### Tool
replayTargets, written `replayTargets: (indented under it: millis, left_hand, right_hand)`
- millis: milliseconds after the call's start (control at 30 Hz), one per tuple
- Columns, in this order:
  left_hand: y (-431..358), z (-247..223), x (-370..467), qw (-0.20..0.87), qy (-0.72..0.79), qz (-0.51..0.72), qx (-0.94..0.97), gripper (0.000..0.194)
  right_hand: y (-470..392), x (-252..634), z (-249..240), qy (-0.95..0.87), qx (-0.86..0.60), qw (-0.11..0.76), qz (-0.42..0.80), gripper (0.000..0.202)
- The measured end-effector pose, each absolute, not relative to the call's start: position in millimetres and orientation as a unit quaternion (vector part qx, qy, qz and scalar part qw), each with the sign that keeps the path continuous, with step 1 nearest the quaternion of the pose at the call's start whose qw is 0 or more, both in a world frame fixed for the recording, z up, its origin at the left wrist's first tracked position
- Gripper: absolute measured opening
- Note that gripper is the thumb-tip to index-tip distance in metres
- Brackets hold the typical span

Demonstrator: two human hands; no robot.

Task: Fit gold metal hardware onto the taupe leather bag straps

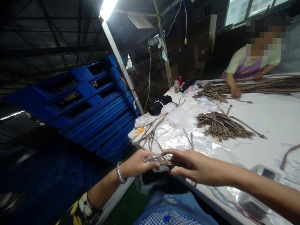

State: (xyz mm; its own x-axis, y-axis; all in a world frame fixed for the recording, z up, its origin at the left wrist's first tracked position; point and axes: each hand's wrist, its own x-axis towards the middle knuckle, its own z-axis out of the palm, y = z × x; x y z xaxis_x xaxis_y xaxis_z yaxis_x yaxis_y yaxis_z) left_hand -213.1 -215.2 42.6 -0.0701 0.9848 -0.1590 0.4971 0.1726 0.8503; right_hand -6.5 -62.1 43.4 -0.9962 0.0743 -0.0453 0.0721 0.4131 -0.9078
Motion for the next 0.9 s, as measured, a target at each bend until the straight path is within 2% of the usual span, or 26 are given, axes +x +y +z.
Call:
replayTargets:
  millis: [133, 333, 400, 533, 700, 800, 900]
  left_hand:
    - [-219, 44, -212, 0.457, 0.632, 0.326, 0.534, 0.037]
    - [-217, 46, -210, 0.611, 0.557, 0.319, 0.463, 0.047]
    - [-217, 45, -207, 0.620, 0.554, 0.324, 0.451, 0.047]
    - [-220, 40, -197, 0.499, 0.629, 0.358, 0.477, 0.043]
    - [-226, 39, -184, 0.326, 0.662, 0.418, 0.530, 0.037]
    - [-226, 40, -180, 0.298, 0.666, 0.425, 0.536, 0.037]
    - [-225, 38, -180, 0.307, 0.657, 0.419, 0.547, 0.035]
  right_hand:
    - [-57, -4, 47, -0.865, -0.023, 0.013, 0.501, 0.047]
    - [-57, -8, 36, -0.951, 0.016, 0.109, 0.290, 0.041]
    - [-58, -6, 36, -0.952, 0.024, 0.107, 0.285, 0.043]
    - [-68, -5, 43, -0.883, -0.037, 0.032, 0.467, 0.043]
    - [-81, -11, 43, -0.612, -0.164, -0.077, 0.770, 0.051]
    - [-86, -16, 39, -0.494, -0.181, -0.086, 0.846, 0.047]
    - [-87, -19, 35, -0.501, -0.171, -0.085, 0.844, 0.047]
